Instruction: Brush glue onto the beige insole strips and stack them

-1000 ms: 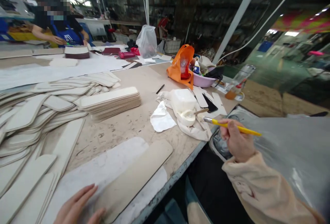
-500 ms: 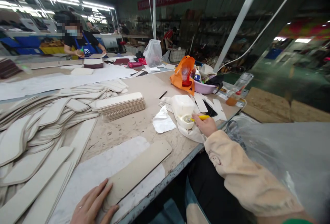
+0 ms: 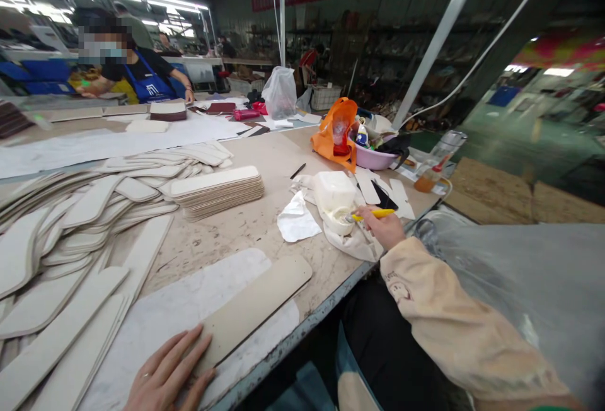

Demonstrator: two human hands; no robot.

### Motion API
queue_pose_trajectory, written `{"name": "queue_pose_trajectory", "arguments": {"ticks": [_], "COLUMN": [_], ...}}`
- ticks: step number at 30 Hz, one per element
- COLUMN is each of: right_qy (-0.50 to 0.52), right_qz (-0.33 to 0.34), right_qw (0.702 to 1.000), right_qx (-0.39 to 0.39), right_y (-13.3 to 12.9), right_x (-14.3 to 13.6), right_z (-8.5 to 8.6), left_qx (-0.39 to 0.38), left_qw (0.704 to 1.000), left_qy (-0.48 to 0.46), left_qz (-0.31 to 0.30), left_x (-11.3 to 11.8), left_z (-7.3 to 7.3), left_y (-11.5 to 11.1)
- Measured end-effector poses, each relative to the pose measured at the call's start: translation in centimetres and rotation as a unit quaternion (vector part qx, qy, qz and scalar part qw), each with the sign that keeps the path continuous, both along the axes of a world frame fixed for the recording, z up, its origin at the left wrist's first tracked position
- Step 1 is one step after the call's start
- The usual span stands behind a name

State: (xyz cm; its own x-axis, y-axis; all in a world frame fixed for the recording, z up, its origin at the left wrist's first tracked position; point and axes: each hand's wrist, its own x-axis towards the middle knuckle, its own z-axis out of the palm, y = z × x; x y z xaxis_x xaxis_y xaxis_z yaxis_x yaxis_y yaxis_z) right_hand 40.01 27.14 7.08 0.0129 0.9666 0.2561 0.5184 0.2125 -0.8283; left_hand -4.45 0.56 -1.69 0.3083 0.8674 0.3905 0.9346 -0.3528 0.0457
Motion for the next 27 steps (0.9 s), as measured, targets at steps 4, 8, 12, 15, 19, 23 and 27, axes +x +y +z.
{"name": "queue_pose_trajectory", "arguments": {"ticks": [4,8,12,15,19,23,27], "right_qy": [-0.061,-0.062,-0.042,-0.037,-0.040,-0.059,-0.121], "right_qz": [0.045,0.055,0.030,0.026,0.006,-0.070,-0.083], "right_qw": [0.997,0.996,0.998,0.998,0.999,0.995,0.989], "right_qx": [0.013,0.018,0.029,0.031,0.019,0.030,0.021], "right_y": [-1.4,-1.6,-0.6,-0.1,-0.3,-0.6,-1.6], "right_x": [0.1,0.2,-0.4,-1.1,-0.9,0.2,1.1], "right_z": [1.2,2.4,2.2,2.1,2.1,1.2,0.0], "left_qx": [0.003,-0.003,-0.003,-0.008,-0.023,-0.016,0.004], "left_qw": [1.000,0.999,0.999,0.998,0.994,0.993,0.990], "left_qy": [-0.007,-0.033,-0.049,-0.062,-0.099,-0.118,-0.140], "left_qz": [-0.005,0.009,0.014,0.021,0.031,0.027,0.011], "left_x": [0.2,0.5,0.8,1.3,2.3,2.8,3.0], "left_z": [0.1,0.2,0.4,1.1,2.3,2.9,2.8], "left_y": [-0.2,-0.4,-0.3,-0.4,-0.6,-0.7,-1.0]}}
